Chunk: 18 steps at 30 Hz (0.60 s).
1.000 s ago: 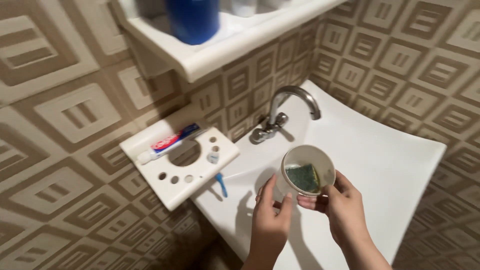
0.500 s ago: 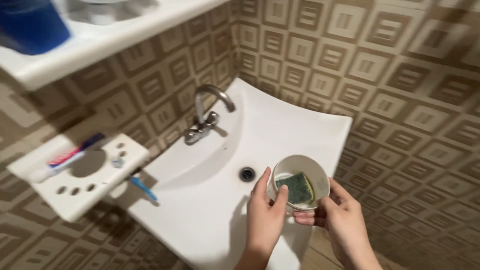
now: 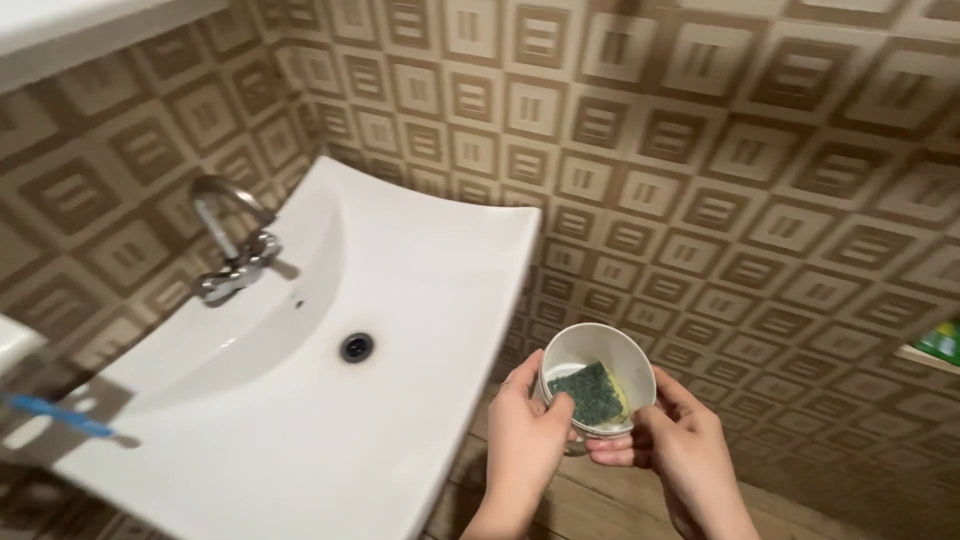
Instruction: Organizing and moving various bathroom items including a toothbrush, toothpaste, soap dish, and face wash.
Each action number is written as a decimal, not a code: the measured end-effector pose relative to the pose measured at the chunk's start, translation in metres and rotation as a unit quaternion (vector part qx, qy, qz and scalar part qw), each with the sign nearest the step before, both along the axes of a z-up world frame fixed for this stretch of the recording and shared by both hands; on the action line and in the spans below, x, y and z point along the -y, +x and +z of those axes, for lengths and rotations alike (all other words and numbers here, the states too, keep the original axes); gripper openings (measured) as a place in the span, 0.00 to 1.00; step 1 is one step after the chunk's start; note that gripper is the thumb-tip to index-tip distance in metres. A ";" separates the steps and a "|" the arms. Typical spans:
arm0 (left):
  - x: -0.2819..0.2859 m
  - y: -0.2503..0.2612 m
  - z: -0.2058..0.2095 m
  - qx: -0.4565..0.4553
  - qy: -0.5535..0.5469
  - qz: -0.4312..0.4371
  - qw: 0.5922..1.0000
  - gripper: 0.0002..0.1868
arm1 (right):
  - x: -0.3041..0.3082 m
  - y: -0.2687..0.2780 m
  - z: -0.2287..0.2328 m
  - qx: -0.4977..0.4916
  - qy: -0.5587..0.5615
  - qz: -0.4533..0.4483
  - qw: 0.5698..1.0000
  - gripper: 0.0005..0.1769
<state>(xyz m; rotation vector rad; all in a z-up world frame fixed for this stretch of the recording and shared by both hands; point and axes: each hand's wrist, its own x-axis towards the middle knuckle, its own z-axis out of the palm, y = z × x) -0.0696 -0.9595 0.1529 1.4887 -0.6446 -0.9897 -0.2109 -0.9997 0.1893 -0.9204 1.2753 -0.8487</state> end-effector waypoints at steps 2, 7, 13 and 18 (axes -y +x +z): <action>0.009 -0.023 -0.001 -0.002 -0.009 -0.018 1.000 0.35 | 0.006 -0.026 -0.005 -0.001 -0.001 -0.012 1.000 0.29; 0.028 -0.070 -0.006 0.021 -0.024 -0.070 0.997 0.34 | 0.017 -0.080 -0.016 -0.006 0.005 -0.064 0.998 0.30; 0.060 -0.120 -0.016 0.024 -0.008 -0.148 0.989 0.35 | 0.032 -0.139 -0.039 0.007 0.022 -0.122 0.992 0.30; 0.096 -0.157 -0.027 0.020 -0.013 -0.225 0.974 0.34 | 0.052 -0.187 -0.058 0.009 0.021 -0.160 0.987 0.31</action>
